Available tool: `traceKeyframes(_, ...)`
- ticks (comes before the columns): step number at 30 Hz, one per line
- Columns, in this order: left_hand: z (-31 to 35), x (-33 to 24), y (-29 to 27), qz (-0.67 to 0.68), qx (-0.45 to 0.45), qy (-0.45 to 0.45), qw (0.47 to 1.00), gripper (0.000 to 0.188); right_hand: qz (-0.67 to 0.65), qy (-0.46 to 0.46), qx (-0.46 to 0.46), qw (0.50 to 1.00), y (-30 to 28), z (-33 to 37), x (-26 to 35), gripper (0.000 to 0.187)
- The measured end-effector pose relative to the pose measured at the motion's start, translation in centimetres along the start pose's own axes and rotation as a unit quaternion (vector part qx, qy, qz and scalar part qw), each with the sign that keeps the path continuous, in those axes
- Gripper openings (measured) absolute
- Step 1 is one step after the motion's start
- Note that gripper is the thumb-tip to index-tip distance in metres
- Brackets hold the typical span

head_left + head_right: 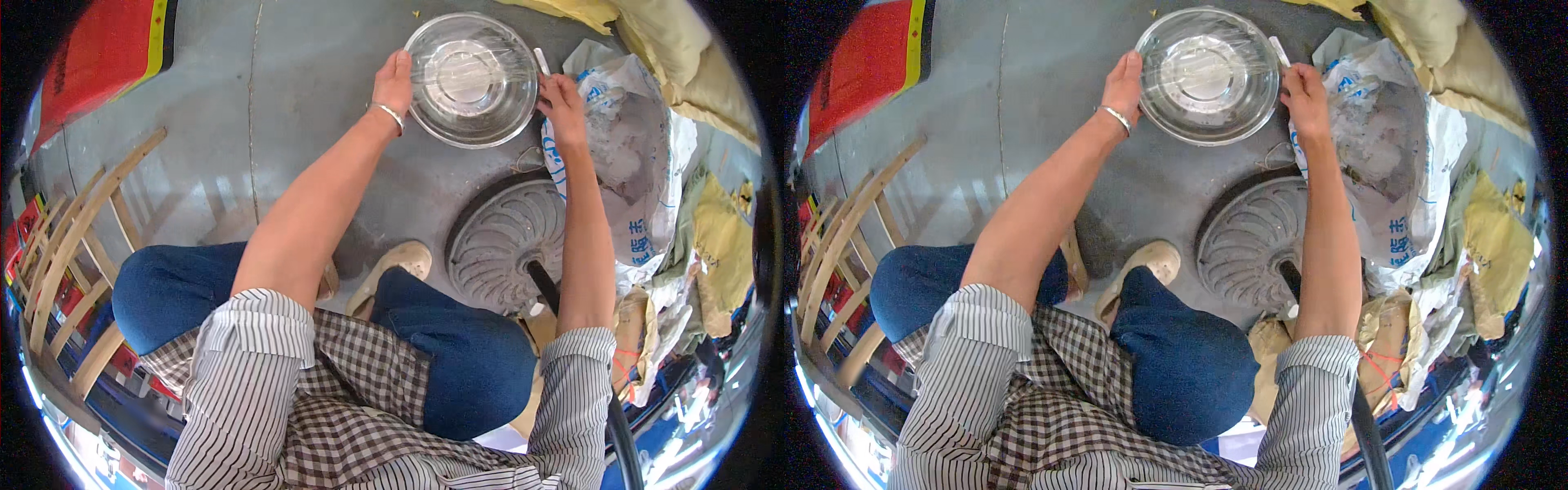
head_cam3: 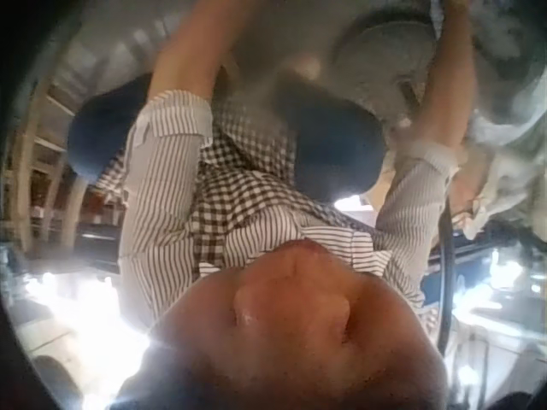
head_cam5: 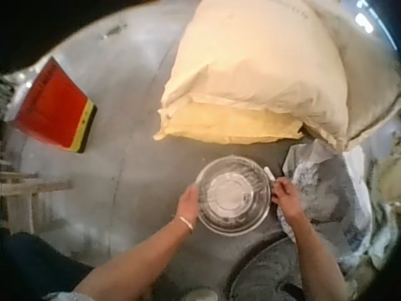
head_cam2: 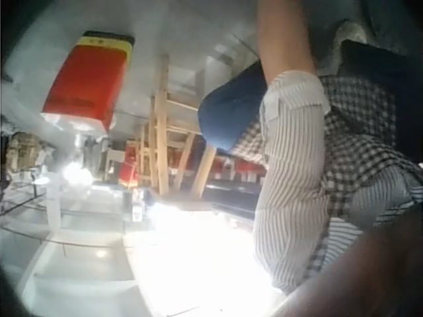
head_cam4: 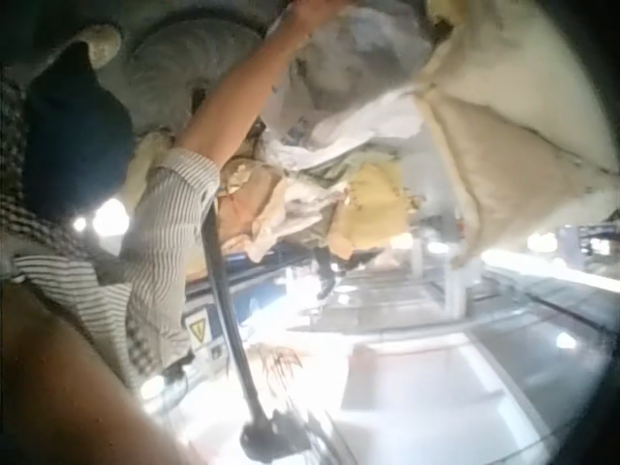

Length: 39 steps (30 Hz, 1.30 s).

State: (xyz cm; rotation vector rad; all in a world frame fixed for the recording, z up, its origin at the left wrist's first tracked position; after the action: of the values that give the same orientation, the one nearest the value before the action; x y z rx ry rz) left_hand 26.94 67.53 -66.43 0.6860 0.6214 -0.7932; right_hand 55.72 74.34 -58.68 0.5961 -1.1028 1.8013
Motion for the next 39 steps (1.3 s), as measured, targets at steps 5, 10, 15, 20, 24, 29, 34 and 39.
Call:
traceKeyframes(5,2.5,-3.1,-2.5,-0.062,0.01,-0.036,0.997,0.041,-0.046,0.057,0.027,0.997,1.7,6.2,1.6,0.026)
traceKeyframes(10,6.4,-8.8,-5.7,-0.105,-0.01,-0.109,0.988,0.044,-0.1,0.074,0.043,0.991,5.2,11.2,4.7,0.017)
traceKeyframes(15,8.5,-13.5,-12.3,-0.095,-0.025,-0.076,0.992,0.046,-0.115,0.092,0.079,0.986,10.4,15.3,9.8,0.017)
traceKeyframes(20,12.7,-19.2,-15.3,-0.121,-0.073,-0.076,0.987,0.046,-0.129,0.098,0.098,0.982,12.3,19.0,15.0,0.017)
traceKeyframes(24,15.8,-24.6,-16.2,-0.14,-0.073,-0.052,0.986,0.046,-0.115,0.102,0.098,0.983,12.5,21.6,19.9,0.017)
traceKeyframes(29,20.1,-30.7,-16.1,-0.1,-0.039,-0.035,0.994,0.047,-0.084,0.082,0.107,0.987,11.3,24.8,27.7,0.019)
traceKeyframes(34,25.7,-37.2,-16.7,0.003,-0.04,-0.025,0.999,0.047,-0.023,0.066,0.109,0.992,10.6,29.0,37.3,0.019)
traceKeyframes(39,33.7,-45.9,-17.5,0.139,-0.049,-0.017,0.989,0.046,0.009,0.006,0.112,0.994,10.3,34.1,47.5,0.016)
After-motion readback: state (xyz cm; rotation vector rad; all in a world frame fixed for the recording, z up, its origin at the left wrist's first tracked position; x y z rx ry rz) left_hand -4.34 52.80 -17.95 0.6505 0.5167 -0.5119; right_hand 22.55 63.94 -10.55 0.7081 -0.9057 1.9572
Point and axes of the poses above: each hand's wrist, its own z-axis away from the middle knuckle, its own y-axis out of the palm, x = y × z, the point moved 9 cm from there along -z, towards the middle knuckle, and after that the axes turned 10 degrees about z, right-handed, at the moved point
